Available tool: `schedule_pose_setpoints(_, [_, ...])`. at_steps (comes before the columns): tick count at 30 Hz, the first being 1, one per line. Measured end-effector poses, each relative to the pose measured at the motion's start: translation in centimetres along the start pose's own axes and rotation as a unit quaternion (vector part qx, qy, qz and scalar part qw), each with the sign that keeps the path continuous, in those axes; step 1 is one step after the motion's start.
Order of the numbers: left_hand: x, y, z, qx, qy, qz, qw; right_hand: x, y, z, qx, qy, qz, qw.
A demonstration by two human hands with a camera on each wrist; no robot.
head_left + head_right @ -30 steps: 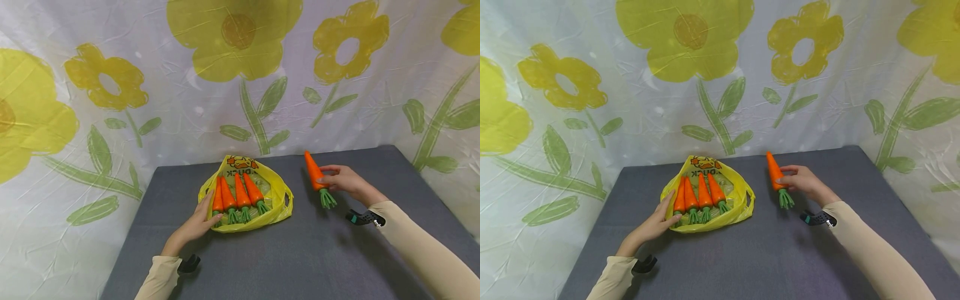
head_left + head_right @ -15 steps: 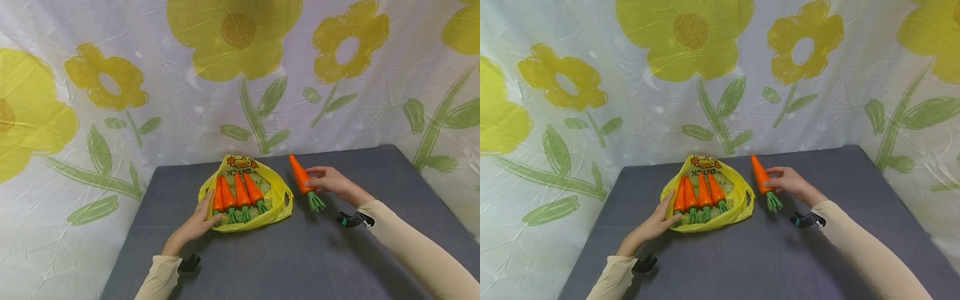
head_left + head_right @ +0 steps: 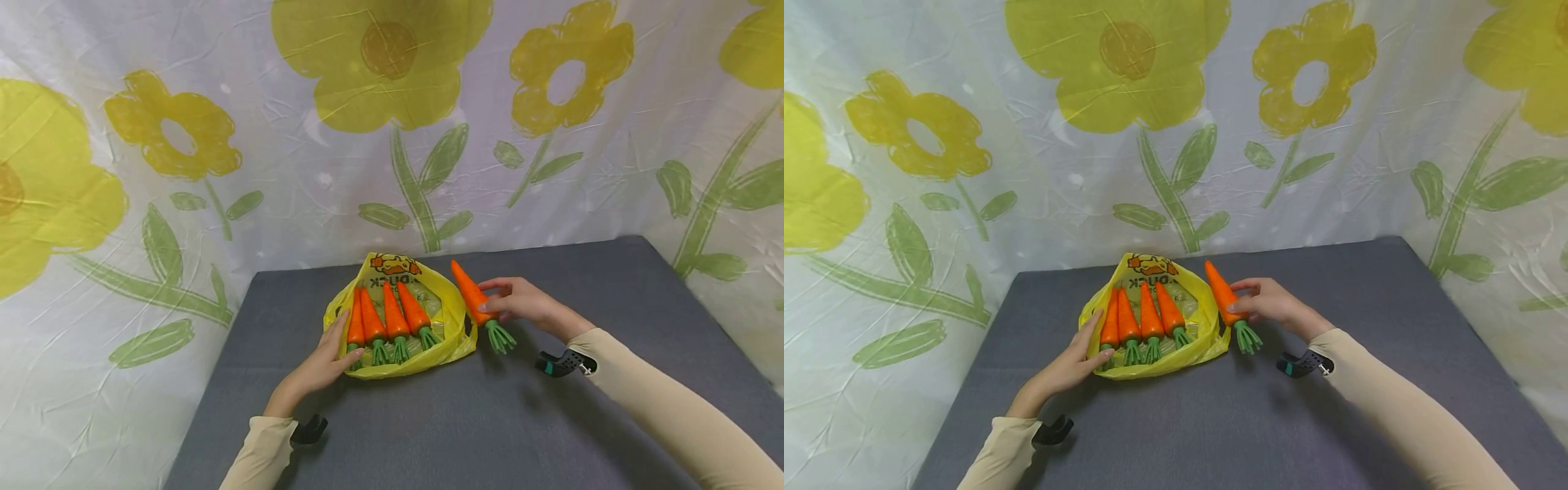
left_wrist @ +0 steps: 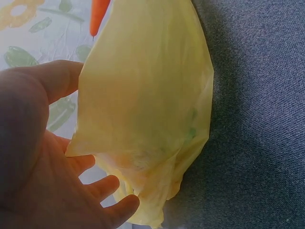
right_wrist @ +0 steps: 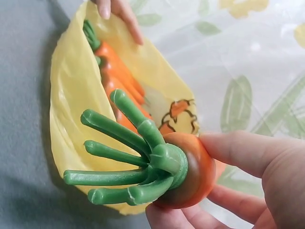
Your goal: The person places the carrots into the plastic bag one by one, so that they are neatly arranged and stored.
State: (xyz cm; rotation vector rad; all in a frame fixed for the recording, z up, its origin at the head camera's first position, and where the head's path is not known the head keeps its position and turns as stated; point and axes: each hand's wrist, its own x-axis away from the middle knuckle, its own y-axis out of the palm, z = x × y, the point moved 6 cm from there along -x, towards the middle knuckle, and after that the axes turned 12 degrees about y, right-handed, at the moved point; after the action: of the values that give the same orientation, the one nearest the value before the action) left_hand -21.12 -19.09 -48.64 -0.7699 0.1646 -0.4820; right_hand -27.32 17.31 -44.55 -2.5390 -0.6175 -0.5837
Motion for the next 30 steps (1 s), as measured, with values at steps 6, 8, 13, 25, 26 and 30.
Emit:
schedule_pose_setpoints(6, [0.0,0.0,0.0,-0.001,0.000,0.003,1.0000,-0.4,1.1,-0.7,-0.001,-0.001,-0.016,0.9999])
schedule_pose_setpoints(8, [0.0,0.0,-0.1,-0.003,-0.001,0.003,1.0000,-0.5,1.4,-0.9,0.000,-0.003,-0.023,0.9997])
schedule_pose_setpoints(13, [0.0,0.0,0.0,-0.002,-0.002,0.003,1.0000,-0.8,2.3,-1.6,0.004,-0.008,-0.035,0.9993])
schedule_pose_setpoints(25, [-0.1,-0.1,0.2,-0.002,0.001,0.005,1.0000,-2.1,4.2,-3.5,0.013,-0.009,-0.047,0.9988])
schedule_pose_setpoints(26, [-0.1,-0.1,0.2,-0.003,0.003,0.006,1.0000,-2.2,4.4,-3.7,0.012,-0.007,-0.049,0.9987])
schedule_pose_setpoints(30, [-0.1,0.0,0.2,-0.003,0.003,0.007,1.0000,-2.8,5.0,-4.1,0.003,0.010,-0.056,0.9984])
